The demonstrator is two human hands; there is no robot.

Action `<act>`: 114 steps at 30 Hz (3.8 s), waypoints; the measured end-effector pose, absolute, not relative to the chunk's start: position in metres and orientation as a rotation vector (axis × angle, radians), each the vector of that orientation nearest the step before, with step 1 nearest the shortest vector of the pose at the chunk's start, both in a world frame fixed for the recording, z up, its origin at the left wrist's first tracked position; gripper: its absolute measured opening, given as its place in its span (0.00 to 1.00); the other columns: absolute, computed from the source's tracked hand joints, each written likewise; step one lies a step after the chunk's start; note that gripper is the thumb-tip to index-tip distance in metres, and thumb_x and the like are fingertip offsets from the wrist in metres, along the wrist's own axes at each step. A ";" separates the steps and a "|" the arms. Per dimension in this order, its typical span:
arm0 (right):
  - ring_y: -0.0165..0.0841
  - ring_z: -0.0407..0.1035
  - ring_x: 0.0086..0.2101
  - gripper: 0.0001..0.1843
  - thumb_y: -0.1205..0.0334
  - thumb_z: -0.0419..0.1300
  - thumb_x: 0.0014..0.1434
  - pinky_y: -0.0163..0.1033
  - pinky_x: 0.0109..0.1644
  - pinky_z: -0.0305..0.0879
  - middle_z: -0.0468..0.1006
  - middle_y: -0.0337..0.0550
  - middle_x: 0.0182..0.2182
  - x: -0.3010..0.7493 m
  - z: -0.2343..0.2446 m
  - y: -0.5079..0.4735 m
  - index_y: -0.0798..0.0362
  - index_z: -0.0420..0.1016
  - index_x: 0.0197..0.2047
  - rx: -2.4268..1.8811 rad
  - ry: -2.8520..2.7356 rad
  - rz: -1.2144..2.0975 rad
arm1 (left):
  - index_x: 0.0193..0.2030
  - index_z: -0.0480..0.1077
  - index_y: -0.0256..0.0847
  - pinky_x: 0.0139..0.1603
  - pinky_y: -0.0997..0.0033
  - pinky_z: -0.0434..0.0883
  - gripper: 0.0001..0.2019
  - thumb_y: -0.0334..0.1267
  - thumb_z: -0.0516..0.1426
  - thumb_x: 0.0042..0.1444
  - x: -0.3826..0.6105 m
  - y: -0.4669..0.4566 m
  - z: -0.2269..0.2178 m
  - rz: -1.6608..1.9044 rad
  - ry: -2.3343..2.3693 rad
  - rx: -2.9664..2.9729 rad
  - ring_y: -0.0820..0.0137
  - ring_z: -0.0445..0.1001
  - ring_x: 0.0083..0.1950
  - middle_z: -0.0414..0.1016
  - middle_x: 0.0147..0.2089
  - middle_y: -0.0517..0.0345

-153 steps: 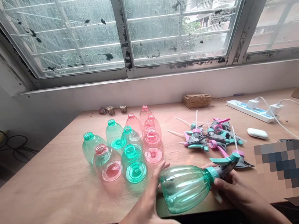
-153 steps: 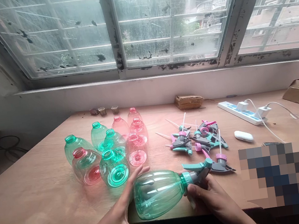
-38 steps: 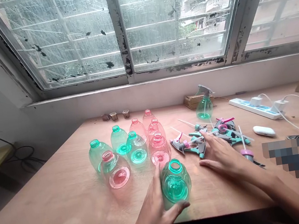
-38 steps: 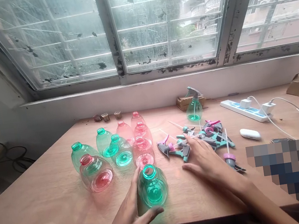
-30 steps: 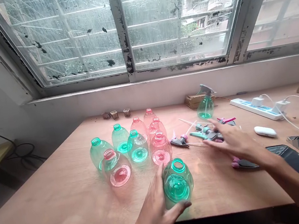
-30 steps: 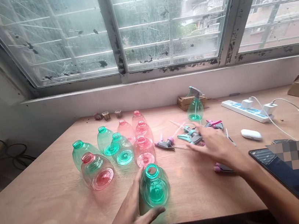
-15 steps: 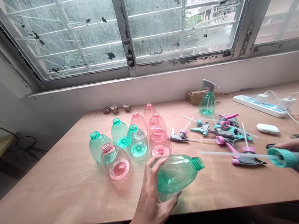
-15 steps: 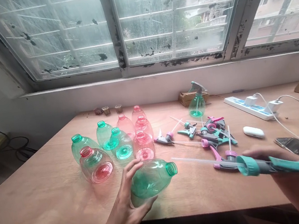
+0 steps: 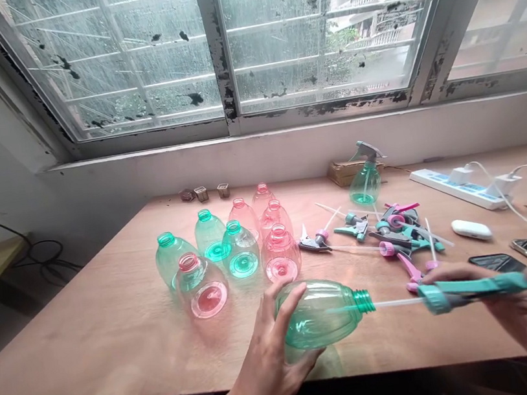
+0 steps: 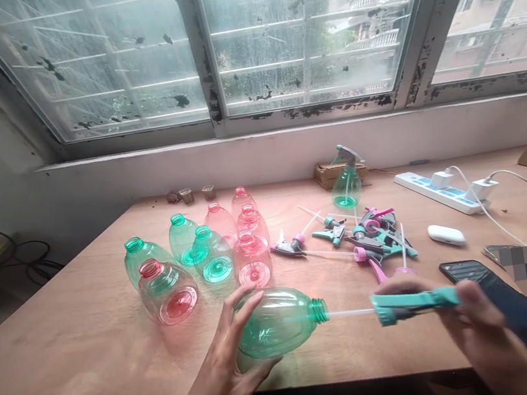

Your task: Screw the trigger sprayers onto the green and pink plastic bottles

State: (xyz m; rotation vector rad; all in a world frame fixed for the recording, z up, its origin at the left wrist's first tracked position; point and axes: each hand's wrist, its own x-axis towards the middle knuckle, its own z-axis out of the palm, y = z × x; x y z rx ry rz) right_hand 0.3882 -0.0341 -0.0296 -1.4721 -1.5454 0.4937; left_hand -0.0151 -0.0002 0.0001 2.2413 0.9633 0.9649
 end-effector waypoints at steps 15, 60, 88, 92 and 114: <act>0.34 0.64 0.17 0.36 0.25 0.59 0.60 0.38 0.23 0.60 0.72 0.35 0.18 0.278 -0.034 -0.027 0.50 0.80 0.50 -1.127 -0.963 1.288 | 0.81 0.45 0.60 0.78 0.40 0.58 0.31 0.46 0.52 0.75 -0.019 -0.003 0.004 0.898 0.942 2.163 0.48 0.51 0.82 0.53 0.82 0.51; 0.32 0.60 0.23 0.22 0.44 0.73 0.59 0.38 0.29 0.53 0.71 0.33 0.20 0.280 -0.025 -0.028 0.51 0.73 0.42 -1.101 -1.089 1.381 | 0.82 0.31 0.53 0.73 0.54 0.68 0.52 0.31 0.63 0.65 -0.007 -0.002 0.010 0.735 0.631 1.321 0.49 0.48 0.82 0.63 0.78 0.49; 0.40 0.75 0.26 0.23 0.40 0.73 0.57 0.41 0.33 0.67 0.80 0.41 0.22 0.279 -0.023 -0.026 0.52 0.79 0.40 -1.161 -1.185 1.333 | 0.82 0.39 0.53 0.81 0.54 0.52 0.48 0.42 0.65 0.67 -0.010 -0.001 0.016 0.734 0.700 1.391 0.53 0.52 0.81 0.53 0.82 0.53; 0.39 0.75 0.25 0.23 0.41 0.73 0.58 0.41 0.33 0.68 0.78 0.38 0.21 0.278 -0.020 -0.027 0.52 0.78 0.41 -1.103 -1.159 1.343 | 0.82 0.35 0.53 0.80 0.52 0.56 0.52 0.39 0.67 0.65 -0.010 -0.001 0.012 0.742 0.689 1.354 0.51 0.46 0.83 0.52 0.82 0.52; 0.40 0.74 0.24 0.25 0.38 0.73 0.56 0.44 0.33 0.68 0.79 0.40 0.22 0.279 -0.017 -0.024 0.51 0.76 0.39 -1.150 -1.185 1.359 | 0.82 0.31 0.57 0.79 0.52 0.57 0.55 0.41 0.68 0.64 -0.007 -0.004 0.011 0.777 0.673 1.318 0.51 0.48 0.82 0.54 0.81 0.50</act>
